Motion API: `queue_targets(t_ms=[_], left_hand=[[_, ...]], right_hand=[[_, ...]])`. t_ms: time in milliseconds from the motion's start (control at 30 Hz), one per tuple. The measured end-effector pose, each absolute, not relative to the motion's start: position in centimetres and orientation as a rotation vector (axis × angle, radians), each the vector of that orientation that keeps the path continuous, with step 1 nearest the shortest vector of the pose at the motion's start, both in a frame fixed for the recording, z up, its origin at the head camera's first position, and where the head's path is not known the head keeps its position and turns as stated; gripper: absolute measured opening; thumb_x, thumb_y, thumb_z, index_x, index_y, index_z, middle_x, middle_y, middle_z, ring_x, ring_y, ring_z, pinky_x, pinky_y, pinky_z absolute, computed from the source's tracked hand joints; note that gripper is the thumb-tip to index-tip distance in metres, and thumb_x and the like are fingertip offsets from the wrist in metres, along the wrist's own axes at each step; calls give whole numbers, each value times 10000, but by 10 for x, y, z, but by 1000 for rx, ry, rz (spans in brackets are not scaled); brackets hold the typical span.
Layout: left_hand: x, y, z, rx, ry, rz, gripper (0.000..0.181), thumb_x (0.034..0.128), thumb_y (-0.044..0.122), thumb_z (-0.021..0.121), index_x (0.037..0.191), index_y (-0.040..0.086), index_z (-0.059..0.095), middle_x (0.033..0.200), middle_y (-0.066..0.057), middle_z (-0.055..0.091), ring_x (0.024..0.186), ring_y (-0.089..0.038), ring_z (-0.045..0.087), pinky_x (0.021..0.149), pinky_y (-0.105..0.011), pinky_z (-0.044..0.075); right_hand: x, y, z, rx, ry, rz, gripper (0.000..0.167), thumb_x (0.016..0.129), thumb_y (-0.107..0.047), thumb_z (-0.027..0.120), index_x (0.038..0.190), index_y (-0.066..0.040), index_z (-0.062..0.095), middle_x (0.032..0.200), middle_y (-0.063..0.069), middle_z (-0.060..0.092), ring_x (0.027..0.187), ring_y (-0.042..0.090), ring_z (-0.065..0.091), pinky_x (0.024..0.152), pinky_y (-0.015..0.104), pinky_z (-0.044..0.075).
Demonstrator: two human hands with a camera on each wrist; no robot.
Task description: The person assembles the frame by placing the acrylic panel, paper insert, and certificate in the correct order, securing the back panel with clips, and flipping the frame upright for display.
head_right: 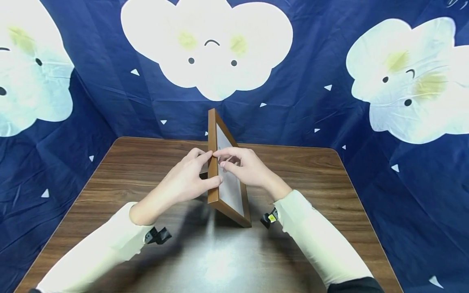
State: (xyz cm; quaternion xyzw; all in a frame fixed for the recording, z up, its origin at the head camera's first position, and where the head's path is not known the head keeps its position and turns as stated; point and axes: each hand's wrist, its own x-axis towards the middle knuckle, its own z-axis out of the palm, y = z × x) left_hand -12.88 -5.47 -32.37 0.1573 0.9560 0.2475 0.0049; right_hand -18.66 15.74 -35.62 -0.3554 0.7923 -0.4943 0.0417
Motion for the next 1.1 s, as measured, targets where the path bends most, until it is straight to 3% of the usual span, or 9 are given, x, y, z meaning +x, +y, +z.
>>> queue_targets(t_ms=[167, 500, 800, 1100], left_hand=[[-129, -57, -321, 516, 2971, 807, 802, 862, 467, 644, 1535, 69, 466, 1371, -75, 517, 1049, -237, 594, 824, -415, 538], [-132, -61, -322, 600, 2960, 816, 729, 869, 389, 621, 1513, 71, 498, 1381, -81, 542, 979, -218, 591, 806, -392, 526], [-133, -69, -323, 689, 2903, 879, 725, 872, 331, 625, 1514, 29, 482, 1423, -46, 551, 1201, -191, 586, 999, -411, 514], [-143, -78, -322, 839, 2845, 867, 672, 871, 287, 643, 1470, 4, 530, 1463, -99, 566, 1332, -241, 558, 1115, -433, 453]], right_hand=[[-191, 155, -356, -1059, 2420, -1488, 293, 1008, -74, 630, 1294, -110, 685, 1109, 77, 701, 979, 199, 680, 829, 329, 569], [-202, 157, -351, -1062, 2471, -1408, 332, 1004, -74, 620, 1329, -125, 670, 1135, 100, 699, 914, 207, 706, 818, 428, 588], [-209, 161, -348, -1011, 2525, -1342, 336, 1002, -122, 641, 1331, -182, 671, 1153, 90, 710, 931, 217, 707, 822, 450, 578], [-217, 167, -343, -1036, 2656, -1269, 326, 981, -105, 667, 1298, -174, 696, 1149, 95, 694, 967, 204, 661, 797, 428, 548]])
